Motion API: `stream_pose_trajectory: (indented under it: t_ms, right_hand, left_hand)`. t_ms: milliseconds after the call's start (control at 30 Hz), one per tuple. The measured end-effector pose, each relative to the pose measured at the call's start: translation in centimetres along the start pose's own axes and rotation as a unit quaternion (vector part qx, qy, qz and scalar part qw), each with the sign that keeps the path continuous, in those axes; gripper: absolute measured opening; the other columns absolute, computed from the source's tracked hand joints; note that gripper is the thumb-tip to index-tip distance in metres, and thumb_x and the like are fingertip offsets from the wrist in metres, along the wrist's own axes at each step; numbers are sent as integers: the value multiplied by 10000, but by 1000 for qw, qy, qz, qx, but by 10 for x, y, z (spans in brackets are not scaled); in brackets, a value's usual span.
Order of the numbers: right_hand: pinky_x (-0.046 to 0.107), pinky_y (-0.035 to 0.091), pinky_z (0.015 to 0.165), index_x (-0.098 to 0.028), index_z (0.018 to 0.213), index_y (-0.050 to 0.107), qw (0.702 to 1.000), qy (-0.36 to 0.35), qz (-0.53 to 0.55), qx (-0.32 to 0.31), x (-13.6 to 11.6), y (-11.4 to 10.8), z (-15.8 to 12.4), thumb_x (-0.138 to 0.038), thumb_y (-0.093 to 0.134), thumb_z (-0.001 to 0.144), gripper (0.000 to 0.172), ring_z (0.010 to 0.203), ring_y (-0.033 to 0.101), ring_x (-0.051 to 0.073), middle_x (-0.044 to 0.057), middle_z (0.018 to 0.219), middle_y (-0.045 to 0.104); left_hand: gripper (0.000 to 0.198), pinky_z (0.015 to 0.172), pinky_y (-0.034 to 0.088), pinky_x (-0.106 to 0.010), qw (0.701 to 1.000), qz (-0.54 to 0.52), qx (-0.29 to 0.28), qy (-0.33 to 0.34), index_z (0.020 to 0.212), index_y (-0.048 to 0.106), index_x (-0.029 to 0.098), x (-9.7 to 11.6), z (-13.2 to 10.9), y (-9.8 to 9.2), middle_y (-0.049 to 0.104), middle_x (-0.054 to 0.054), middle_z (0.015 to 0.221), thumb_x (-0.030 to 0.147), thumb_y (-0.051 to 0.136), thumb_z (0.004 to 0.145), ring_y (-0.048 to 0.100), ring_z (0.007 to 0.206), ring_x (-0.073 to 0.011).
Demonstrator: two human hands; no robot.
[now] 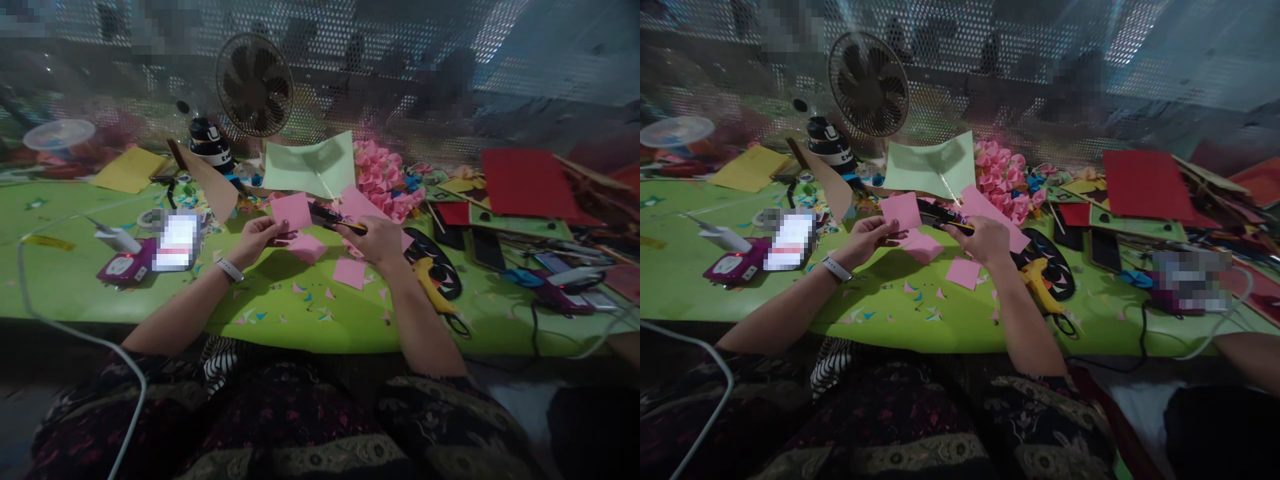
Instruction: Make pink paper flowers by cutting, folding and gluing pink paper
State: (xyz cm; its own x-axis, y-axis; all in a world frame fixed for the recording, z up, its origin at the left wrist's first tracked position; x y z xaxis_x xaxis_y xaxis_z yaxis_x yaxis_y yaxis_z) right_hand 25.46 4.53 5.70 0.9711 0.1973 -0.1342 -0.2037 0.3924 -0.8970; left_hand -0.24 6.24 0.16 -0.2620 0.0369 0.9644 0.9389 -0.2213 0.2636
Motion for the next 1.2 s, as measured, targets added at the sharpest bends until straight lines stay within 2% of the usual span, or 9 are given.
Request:
stream_pose_trajectory:
  t_ms: [167,300,433,600,733,1000,1200]
  right_hand:
    - [303,295,575,-162,760,678,999,-16,-11,-32,-6,6,-2,-914,175,798,906,666,569,198,108,746,674]
    - [299,304,579,-162,771,679,997,-59,3,-50,-10,11,-2,-911,198,802,891,674,571,192,103,766,676]
    - [302,308,578,-162,777,683,992,-96,-2,-80,-15,17,-4,-893,211,820,871,679,573,195,104,786,685]
    - [303,318,581,-163,811,702,991,-98,-6,-91,-16,16,-4,-885,254,822,849,685,584,198,110,800,695]
    - [301,317,564,-165,816,705,992,-87,-1,-96,-15,13,-4,-873,243,835,846,681,585,201,113,777,689]
    - [299,312,569,-175,769,685,992,-89,2,-91,-18,15,-4,-855,273,844,798,677,576,196,108,798,693]
    - [300,311,571,-175,809,716,994,-74,14,-80,-17,13,-4,-837,309,850,779,685,579,196,99,787,688]
  left_hand:
    - [385,723,606,-304,999,-1,-27,-28,928,705,127,-6,-6,11,771,-116,929,386,855,687,755,830,-220]
    - [468,753,599,-340,997,-17,-34,-60,1040,712,105,-15,-7,14,761,-159,1019,315,867,652,748,843,-241]
    - [463,764,587,-332,998,-12,-16,-61,989,732,88,-22,-6,11,758,-168,1024,362,872,642,731,846,-236]
    - [421,748,584,-293,999,-15,2,-48,906,751,120,-20,-8,13,769,-123,962,423,877,640,714,812,-194]
    - [421,712,605,-299,997,-52,8,-53,846,734,111,-17,-8,15,758,-98,871,415,899,605,699,734,-166]
    - [405,688,626,-286,996,-77,21,-44,827,705,100,-20,-5,14,734,-68,827,377,905,610,684,712,-141]
    - [361,764,640,-344,995,-81,52,-24,844,671,113,-13,-5,11,706,-32,834,340,881,658,679,768,-144]
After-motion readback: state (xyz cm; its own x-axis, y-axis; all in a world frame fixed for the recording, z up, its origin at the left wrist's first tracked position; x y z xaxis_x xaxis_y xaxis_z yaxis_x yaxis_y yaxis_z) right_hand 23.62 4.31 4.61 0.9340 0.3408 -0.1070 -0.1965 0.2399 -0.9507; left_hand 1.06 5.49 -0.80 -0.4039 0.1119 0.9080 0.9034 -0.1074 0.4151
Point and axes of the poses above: each hand's wrist, its own z-axis towards the middle knuckle, its own y-axis out of the palm, x = y × z, the point moved 5 cm from there along z, towards the middle knuckle
